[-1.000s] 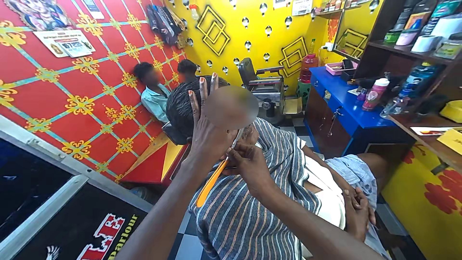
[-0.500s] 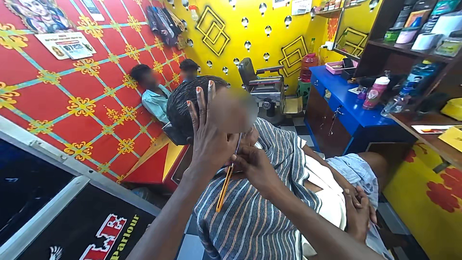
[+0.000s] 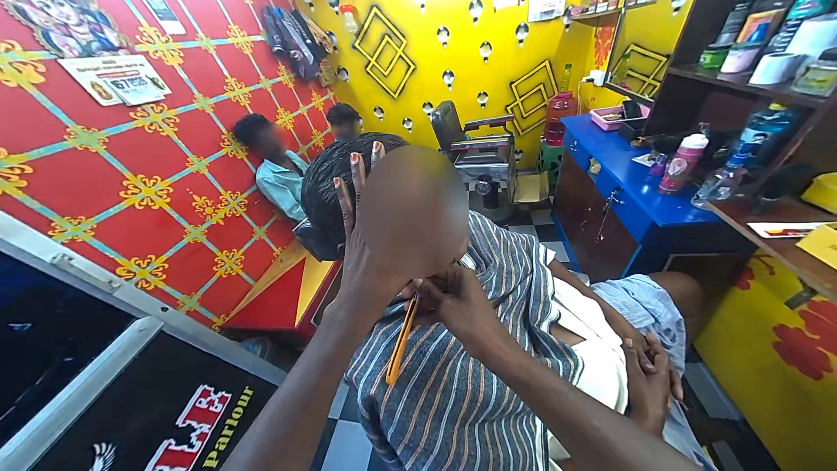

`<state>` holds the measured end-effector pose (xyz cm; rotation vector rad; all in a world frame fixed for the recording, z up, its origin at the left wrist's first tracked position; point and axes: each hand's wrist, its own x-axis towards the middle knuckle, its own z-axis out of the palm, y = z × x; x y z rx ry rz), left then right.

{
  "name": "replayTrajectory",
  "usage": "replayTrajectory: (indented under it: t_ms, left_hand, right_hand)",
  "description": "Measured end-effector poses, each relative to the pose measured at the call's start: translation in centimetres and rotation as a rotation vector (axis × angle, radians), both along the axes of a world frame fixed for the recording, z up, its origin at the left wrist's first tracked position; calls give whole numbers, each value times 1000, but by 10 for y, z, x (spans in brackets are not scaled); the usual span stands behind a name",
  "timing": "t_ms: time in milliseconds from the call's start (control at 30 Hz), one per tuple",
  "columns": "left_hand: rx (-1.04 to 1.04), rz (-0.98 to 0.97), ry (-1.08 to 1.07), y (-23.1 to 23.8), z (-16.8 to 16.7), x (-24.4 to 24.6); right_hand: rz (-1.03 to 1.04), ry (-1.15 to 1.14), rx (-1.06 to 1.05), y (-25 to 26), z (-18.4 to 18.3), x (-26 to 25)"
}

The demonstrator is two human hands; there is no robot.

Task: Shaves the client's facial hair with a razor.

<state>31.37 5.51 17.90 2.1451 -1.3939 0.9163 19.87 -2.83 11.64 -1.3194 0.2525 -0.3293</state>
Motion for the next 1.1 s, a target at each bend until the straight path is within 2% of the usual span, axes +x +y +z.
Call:
replayTrajectory:
  t_ms: [867, 1100]
  left_hand:
    - [31, -4, 23, 2, 1, 2]
    - [-35, -4, -9, -2, 8, 2]
  right_hand:
    - [-111, 1, -24, 5, 2, 5]
    - [-16, -70, -42, 4, 9, -1]
